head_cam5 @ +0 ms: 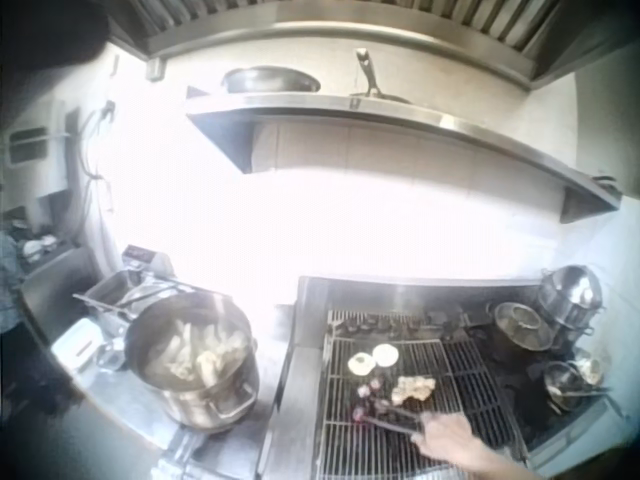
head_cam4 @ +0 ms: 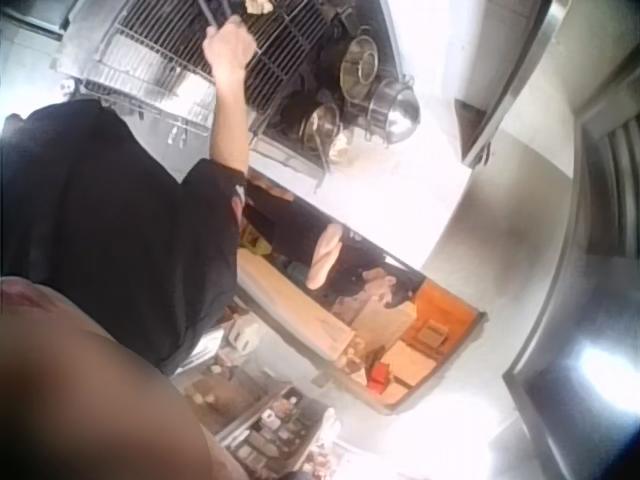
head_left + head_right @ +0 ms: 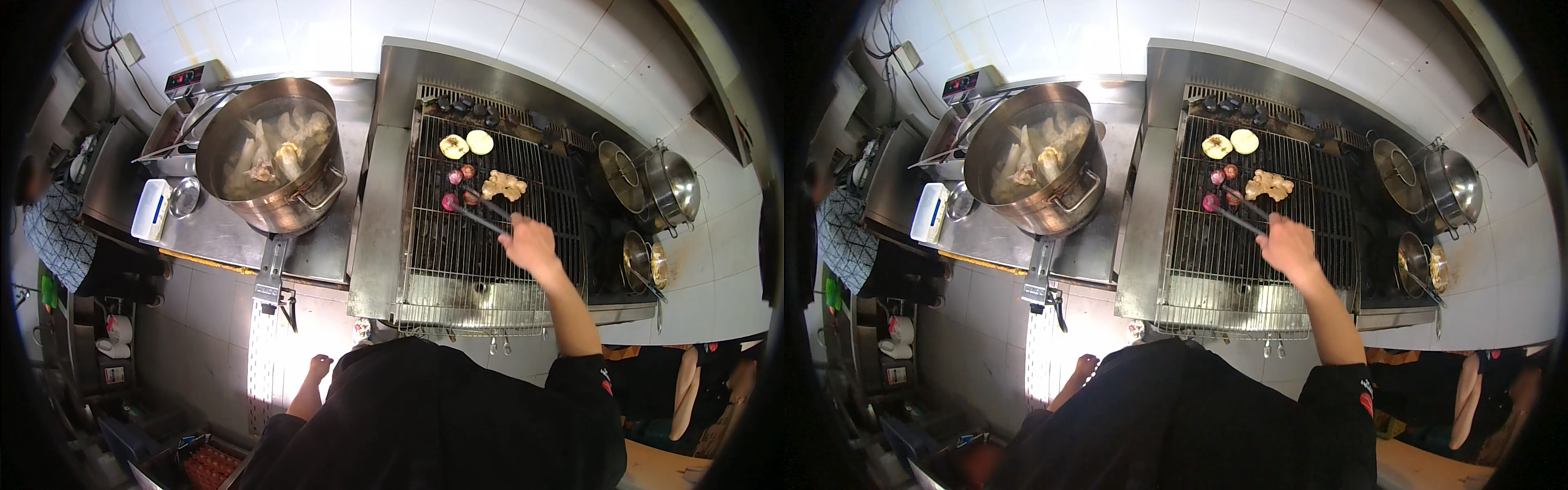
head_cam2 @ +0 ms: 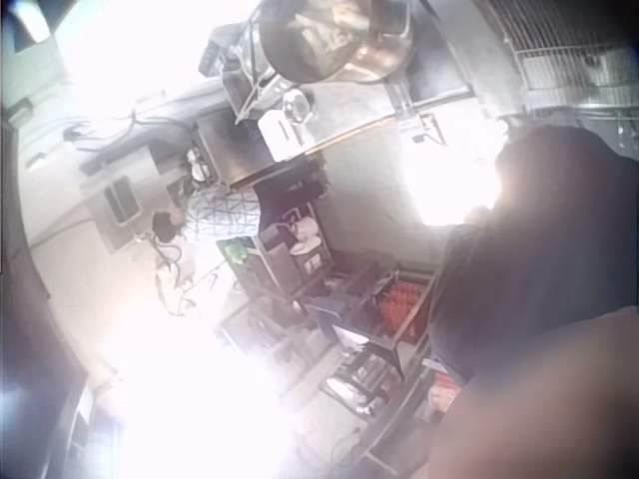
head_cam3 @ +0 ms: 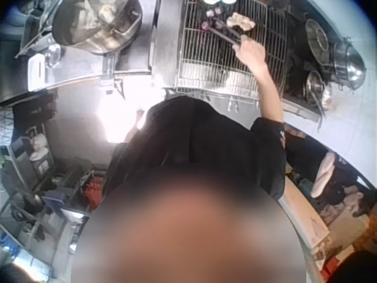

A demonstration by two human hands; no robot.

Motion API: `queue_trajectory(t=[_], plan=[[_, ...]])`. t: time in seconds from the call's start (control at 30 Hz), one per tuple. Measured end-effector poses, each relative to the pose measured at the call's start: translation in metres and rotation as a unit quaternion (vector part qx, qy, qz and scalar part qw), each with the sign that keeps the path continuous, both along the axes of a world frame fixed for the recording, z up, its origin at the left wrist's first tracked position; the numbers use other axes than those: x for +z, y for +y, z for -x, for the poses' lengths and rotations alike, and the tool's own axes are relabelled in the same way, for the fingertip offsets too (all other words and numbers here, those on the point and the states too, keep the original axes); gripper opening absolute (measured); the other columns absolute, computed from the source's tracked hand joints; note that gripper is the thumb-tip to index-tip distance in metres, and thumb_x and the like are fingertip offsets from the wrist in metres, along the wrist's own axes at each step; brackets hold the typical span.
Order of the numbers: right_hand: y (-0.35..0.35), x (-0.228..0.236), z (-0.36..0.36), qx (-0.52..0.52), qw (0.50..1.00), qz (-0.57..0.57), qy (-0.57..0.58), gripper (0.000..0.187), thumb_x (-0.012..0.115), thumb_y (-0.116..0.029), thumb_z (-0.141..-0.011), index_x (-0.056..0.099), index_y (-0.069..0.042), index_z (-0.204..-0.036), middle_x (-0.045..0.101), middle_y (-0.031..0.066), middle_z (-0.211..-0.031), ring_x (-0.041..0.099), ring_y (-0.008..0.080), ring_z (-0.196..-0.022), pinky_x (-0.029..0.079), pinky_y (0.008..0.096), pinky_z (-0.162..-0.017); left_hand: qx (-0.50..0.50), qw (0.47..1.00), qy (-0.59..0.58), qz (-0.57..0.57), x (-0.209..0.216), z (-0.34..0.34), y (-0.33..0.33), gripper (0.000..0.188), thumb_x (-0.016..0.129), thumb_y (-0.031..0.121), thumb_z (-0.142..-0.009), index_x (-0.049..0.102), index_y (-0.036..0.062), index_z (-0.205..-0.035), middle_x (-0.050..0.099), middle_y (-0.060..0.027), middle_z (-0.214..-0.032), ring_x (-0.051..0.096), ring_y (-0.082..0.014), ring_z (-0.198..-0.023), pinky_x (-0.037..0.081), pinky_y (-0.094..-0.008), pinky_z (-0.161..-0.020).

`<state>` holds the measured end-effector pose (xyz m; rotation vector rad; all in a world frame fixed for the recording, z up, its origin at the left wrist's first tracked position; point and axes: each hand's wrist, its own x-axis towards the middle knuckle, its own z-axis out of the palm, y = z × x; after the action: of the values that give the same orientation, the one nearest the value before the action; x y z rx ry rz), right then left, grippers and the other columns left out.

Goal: The person retrieves containers of sliced vegetables from a refrigerator, places them on a counter, and adds portions to a pan on the stove. They then use tongs to turn vegetables and meat on a grill.

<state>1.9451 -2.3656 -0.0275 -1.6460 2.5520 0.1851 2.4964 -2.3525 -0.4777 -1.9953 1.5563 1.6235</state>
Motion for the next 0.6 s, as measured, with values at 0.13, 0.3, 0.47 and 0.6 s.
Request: queue_trajectory(t=[0.13,0.3,0.47,0.6], plan=[[0.018,-0.056,-0.005,0.017,0.997,0.076,0.027,0.042,0.067,-0.028,-0.077,0.053,0.005,-0.099,0.062,0.0167,-0.080,0.064,0.0317,-0.067,0.052,0.0393,-0.058,-0.211,0.976,-0.012,0.043,0.013,-0.001,0.007,0.032,0.064,0.022,-0.075,0.065,-0.0012,-0.097,0.065,-0.0217,-0.093,0.061,-0.0262,-0.093,0.049,-0.0363,-0.079],[0.019,-0.092,0.001,-0.003,0.992,0.125,-0.036,0.033,0.066,-0.028,-0.080,0.056,0.000,-0.092,0.061,0.0129,-0.072,0.063,0.0257,-0.060,0.049,0.0350,-0.050,-0.005,1.000,0.004,-0.006,-0.008,-0.003,-0.006,0.034,0.065,0.024,-0.074,0.065,-0.0018,-0.096,0.065,-0.0227,-0.093,0.061,-0.0297,-0.094,0.047,-0.0370,-0.083],[0.012,-0.104,-0.009,-0.286,0.586,0.101,-0.752,0.034,0.055,-0.035,-0.090,0.059,-0.002,-0.092,0.057,0.0028,-0.067,0.048,0.0091,-0.046,0.036,0.0221,-0.037,0.007,1.000,0.016,0.005,-0.007,0.020,-0.044,0.038,0.066,0.029,-0.074,0.065,0.0058,-0.105,0.063,-0.0192,-0.107,0.058,-0.0314,-0.104,0.046,-0.0372,-0.090],[0.004,-0.131,-0.024,-0.305,0.300,0.097,-0.899,0.043,0.047,-0.042,-0.092,0.059,-0.001,-0.097,0.058,0.0038,-0.069,0.049,0.0090,-0.047,0.038,0.0185,-0.040,-0.010,1.000,0.021,0.004,0.002,0.038,-0.058,0.040,0.066,0.030,-0.074,0.064,0.0071,-0.107,0.062,-0.0188,-0.109,0.058,-0.0311,-0.105,0.046,-0.0370,-0.091]])
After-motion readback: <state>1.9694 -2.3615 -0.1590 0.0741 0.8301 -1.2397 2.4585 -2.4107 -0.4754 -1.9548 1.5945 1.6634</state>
